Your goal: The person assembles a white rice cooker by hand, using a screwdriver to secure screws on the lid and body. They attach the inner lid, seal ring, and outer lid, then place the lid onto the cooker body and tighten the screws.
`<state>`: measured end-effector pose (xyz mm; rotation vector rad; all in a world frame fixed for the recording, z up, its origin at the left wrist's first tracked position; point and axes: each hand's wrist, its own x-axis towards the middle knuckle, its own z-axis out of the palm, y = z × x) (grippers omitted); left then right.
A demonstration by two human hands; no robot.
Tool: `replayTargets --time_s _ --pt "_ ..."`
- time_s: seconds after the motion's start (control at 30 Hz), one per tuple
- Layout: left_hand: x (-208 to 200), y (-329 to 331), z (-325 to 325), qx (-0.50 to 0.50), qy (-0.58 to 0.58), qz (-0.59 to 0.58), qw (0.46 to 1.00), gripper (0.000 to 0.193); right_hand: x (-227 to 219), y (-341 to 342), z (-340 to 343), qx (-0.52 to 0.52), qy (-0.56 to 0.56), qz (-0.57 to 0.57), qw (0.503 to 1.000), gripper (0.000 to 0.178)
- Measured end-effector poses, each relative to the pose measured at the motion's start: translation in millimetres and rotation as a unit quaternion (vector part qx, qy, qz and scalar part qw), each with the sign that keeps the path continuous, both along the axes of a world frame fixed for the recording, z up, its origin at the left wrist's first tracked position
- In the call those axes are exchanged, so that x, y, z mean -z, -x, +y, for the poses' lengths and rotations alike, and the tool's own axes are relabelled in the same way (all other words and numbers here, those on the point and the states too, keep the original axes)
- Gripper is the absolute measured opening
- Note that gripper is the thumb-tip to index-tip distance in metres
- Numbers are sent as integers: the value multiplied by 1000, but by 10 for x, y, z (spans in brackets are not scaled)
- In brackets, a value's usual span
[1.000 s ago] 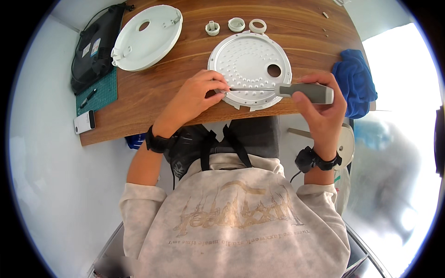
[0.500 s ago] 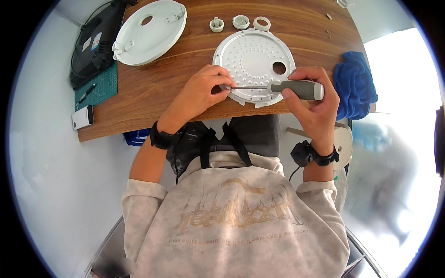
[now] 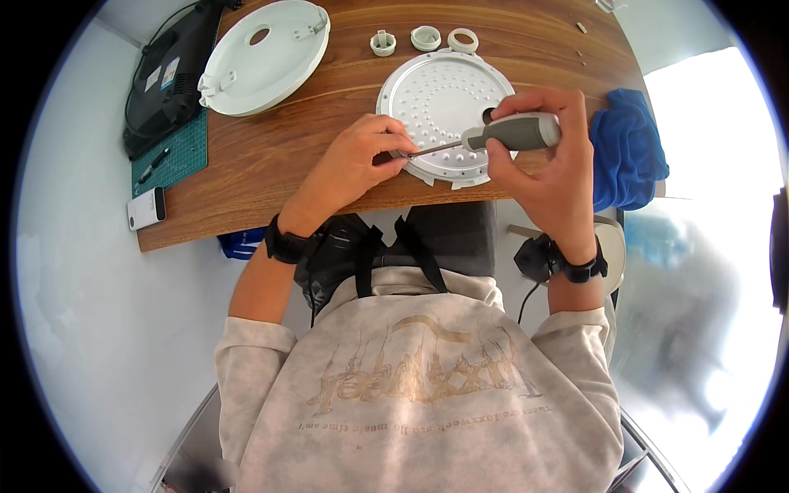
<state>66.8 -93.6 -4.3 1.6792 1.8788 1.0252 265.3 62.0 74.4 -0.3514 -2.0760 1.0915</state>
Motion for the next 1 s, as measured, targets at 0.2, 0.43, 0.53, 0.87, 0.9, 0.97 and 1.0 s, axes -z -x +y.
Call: replayTargets --time_s 0.2,0.43,0.53,0.87,0.9,0.97,1.0 --pt "-15 -28 0 -6 -6 1 1000 16 -203 159 -55 -48 -216 -35 975 28" --pt "-29 -40 -9 -18 -13 -18 1000 13 -366 285 -135 2 -348 -112 931 29" --pt "-41 -32 -14 -9 -15 4 1000 13 -324 353 -96 -10 -294 -80 952 32" --pt "-46 -35 1 -25 -5 -60 998 14 -410 431 -156 -92 -274 -100 952 31" --pt "-61 -44 2 -28 2 -57 998 14 -416 423 -158 -87 -274 -115 951 31" --pt "-100 -64 0 -33 15 -50 998 14 -432 422 -148 -52 -316 -118 940 33" --pt "-79 -61 -7 -28 2 -31 999 13 -433 417 -151 -35 -336 -119 934 34"
